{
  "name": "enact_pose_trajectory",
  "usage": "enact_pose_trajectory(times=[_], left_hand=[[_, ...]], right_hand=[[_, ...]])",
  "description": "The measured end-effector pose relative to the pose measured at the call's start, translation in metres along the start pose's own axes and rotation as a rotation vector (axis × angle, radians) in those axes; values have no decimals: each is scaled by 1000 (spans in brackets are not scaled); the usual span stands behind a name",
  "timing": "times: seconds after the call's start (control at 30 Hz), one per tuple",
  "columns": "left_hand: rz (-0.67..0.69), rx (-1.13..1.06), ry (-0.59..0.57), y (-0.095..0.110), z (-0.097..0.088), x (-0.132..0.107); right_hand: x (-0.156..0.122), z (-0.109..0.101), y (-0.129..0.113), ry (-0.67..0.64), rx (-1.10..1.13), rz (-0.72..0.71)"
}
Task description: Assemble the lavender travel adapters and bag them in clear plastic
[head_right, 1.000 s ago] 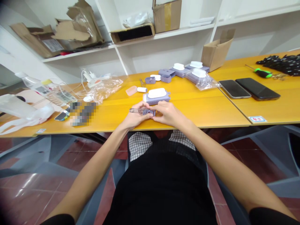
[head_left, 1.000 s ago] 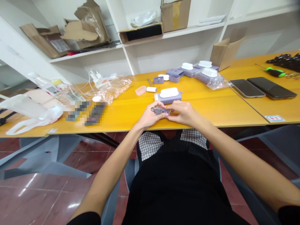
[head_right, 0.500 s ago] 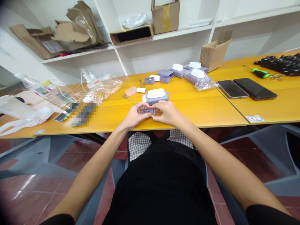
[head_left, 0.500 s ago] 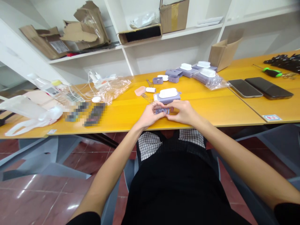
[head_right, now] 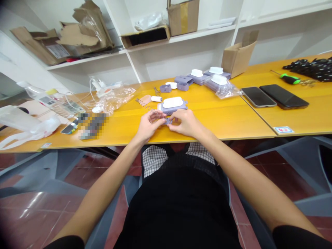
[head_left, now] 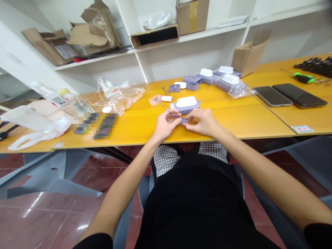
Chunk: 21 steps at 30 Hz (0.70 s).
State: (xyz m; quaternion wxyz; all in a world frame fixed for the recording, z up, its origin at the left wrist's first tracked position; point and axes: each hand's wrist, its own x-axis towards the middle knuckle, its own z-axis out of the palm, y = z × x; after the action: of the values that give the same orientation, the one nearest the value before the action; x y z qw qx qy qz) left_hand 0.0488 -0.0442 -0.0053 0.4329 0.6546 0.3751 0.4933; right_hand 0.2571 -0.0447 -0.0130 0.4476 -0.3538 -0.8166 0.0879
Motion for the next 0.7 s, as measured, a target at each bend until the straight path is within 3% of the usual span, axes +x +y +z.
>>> enact_pose_trajectory(times=[0.27, 0.4, 0.57, 0.7], left_hand=[[-8, -31, 47, -6, -2, 3], [-16, 26, -12, -9, -6, 4], [107, 378, -191, -5, -28, 3], [168, 802, -239, 1, -54, 3]], right_hand=[[2, 1, 7, -162, -114, 21], [1, -2, 10, -196, -125, 7], [0, -11, 12, -269, -141, -50], [1, -12, 13, -303, -187, -11]])
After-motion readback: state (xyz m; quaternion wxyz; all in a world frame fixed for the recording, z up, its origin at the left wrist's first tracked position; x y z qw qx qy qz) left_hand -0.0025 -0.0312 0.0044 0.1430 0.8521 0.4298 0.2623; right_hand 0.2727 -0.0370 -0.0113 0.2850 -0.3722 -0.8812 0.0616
